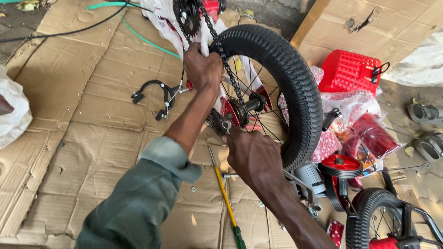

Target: The person assembles a child's bicycle by attaching the rear wheel, adjusting the chain, and installing the rear fender. They use a wrench and screwdriver to tighten bolts and secure the components to the frame.

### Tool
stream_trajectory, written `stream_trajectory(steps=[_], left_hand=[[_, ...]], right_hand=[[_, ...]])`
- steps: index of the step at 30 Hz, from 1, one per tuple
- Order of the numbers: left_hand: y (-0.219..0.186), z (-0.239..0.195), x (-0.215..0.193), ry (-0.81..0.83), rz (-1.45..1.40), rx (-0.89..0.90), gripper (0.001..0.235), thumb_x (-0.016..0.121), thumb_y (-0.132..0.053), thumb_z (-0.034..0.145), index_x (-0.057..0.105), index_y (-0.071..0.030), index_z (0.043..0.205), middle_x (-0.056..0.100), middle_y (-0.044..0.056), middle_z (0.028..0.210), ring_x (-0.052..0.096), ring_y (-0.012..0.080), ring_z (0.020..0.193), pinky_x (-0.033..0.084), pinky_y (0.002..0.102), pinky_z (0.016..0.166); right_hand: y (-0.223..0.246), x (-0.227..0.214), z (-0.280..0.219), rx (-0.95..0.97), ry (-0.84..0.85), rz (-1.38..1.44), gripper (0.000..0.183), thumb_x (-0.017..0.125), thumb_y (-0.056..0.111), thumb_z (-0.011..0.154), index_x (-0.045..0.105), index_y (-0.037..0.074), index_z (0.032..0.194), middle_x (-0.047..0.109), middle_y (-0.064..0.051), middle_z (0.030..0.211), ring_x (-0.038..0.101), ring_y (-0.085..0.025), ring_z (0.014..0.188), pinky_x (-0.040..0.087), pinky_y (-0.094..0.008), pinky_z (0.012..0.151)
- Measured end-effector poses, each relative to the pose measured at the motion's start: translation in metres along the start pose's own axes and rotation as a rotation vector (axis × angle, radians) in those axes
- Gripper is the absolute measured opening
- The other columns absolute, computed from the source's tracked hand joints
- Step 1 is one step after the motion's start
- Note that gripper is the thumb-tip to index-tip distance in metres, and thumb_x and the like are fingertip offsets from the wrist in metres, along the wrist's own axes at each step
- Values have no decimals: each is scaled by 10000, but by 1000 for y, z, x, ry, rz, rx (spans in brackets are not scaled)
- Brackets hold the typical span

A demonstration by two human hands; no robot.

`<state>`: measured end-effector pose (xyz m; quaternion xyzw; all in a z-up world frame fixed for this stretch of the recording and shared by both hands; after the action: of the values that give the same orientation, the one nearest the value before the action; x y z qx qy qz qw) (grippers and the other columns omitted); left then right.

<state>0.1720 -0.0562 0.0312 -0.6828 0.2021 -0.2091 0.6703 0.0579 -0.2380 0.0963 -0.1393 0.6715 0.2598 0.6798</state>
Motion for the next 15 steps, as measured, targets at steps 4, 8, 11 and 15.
stream_trajectory(steps=[4,8,11,15], left_hand=[[12,8,12,151,-153,-144,544,563,72,738,591,-32,1271,715,187,873,701,295,535,577,357,356],[5,10,18,175,12,8,311,626,57,798,651,129,1099,717,221,940,735,273,620,570,329,463],[4,11,15,134,149,84,432,679,57,738,616,97,1163,689,232,981,756,295,659,596,381,525],[1,13,15,48,313,134,365,760,32,709,671,100,1056,699,265,1007,743,378,807,596,478,719]], right_hand=[[-6,5,3,99,217,-96,259,591,311,973,710,83,1008,686,-184,663,698,-353,614,528,-533,619],[-4,14,11,133,257,-89,259,557,310,983,717,111,1024,710,-186,694,708,-350,658,528,-533,666],[-2,25,24,107,281,-233,293,508,240,1028,736,68,964,713,-187,749,722,-334,707,558,-504,702],[-3,38,34,36,271,-340,229,530,169,967,726,66,906,708,-184,777,740,-344,751,585,-506,677]])
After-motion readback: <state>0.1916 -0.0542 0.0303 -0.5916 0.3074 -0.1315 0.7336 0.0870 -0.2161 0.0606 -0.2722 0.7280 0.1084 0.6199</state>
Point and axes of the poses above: each hand's wrist, its own z-axis towards the middle knuckle, its own x-axis out of the palm, y = z × x, the point moved 9 cm from there along z, towards the middle knuckle
